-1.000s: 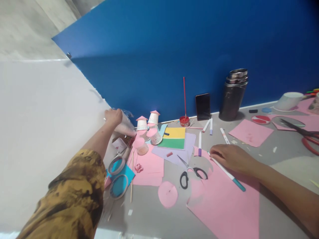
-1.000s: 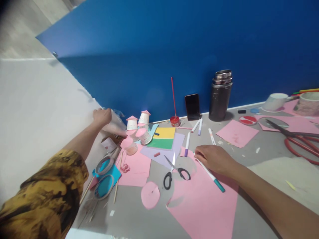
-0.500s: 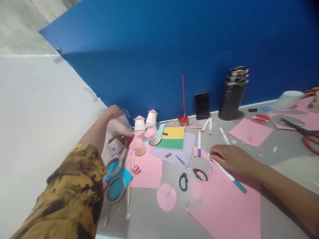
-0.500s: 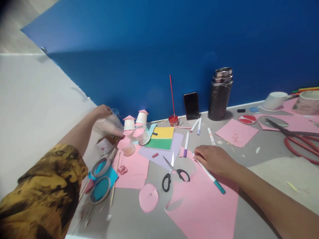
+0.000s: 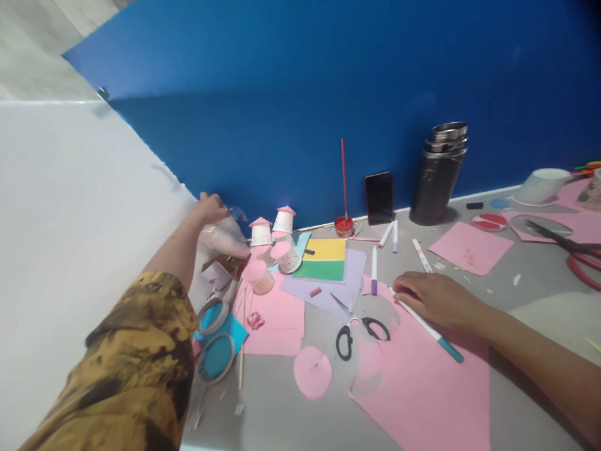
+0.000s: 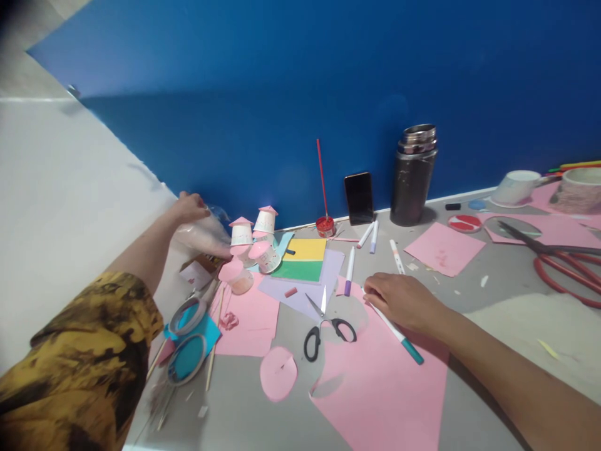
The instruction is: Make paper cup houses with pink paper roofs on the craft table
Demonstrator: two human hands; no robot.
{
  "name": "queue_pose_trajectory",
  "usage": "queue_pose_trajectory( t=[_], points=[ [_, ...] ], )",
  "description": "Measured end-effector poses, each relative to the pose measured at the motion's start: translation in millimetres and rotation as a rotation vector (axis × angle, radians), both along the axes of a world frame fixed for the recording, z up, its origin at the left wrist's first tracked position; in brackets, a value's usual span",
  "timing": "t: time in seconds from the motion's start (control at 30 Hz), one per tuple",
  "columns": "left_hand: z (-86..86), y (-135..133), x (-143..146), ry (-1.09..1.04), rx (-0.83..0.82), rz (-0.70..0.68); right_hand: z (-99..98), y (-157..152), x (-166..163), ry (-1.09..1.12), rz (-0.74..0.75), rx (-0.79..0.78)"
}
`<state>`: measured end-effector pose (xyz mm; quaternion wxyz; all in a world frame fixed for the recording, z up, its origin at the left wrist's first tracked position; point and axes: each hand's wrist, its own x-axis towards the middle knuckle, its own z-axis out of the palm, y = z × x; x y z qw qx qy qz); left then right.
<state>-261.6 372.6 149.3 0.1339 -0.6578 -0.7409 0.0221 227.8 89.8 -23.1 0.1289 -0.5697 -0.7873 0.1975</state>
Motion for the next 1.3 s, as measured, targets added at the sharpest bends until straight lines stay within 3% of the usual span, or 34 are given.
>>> queue_pose_trajectory(
  t=[0.27, 0.53, 0.73, 0.83, 0.9, 0.97, 1.07, 1.13, 1.2, 1.3],
  points=[
    [2.5, -9, 6, -0.055, 0.049, -0.012, 0.8, -1, 0, 0.008, 0.007, 0.003],
    [3.1, -27, 13, -0.119, 0.32, 0.005, -2.0, 1, 0, -0.013, 0.001, -0.004],
    [35.8, -48, 37, -0.248, 0.606, -0.013, 0.3, -1, -1, -0.013, -0.009, -0.002],
    [46.2, -75, 63, -0.605, 0.675, -0.133, -0.4, 0, 1, 0.036, -0.091, 0.125],
    [33.1, -105, 87, -0.72, 0.569, -0.175, -0.9, 0, 2, 0.103, -0.153, 0.252],
    [1.2, -145, 115, -0.851, 0.389, -0.222, -0.5, -1, 2, 0.196, -0.179, 0.363],
    [-66.0, -210, 162, -1.51, -0.222, -0.234, 1.3, -7, -4, 0.341, -0.118, 0.433],
    [-106.6, -247, 195, -1.786, -0.492, -0.165, 2.4, -12, -10, 0.423, 0.002, 0.452],
    [-133.6, -274, 225, -1.992, -0.601, -0.104, 3.4, -18, -17, 0.49, 0.144, 0.524],
    [-148.0, -294, 254, -2.159, -0.654, -0.054, 5.6, -24, -24, 0.517, 0.276, 0.667]
  ],
)
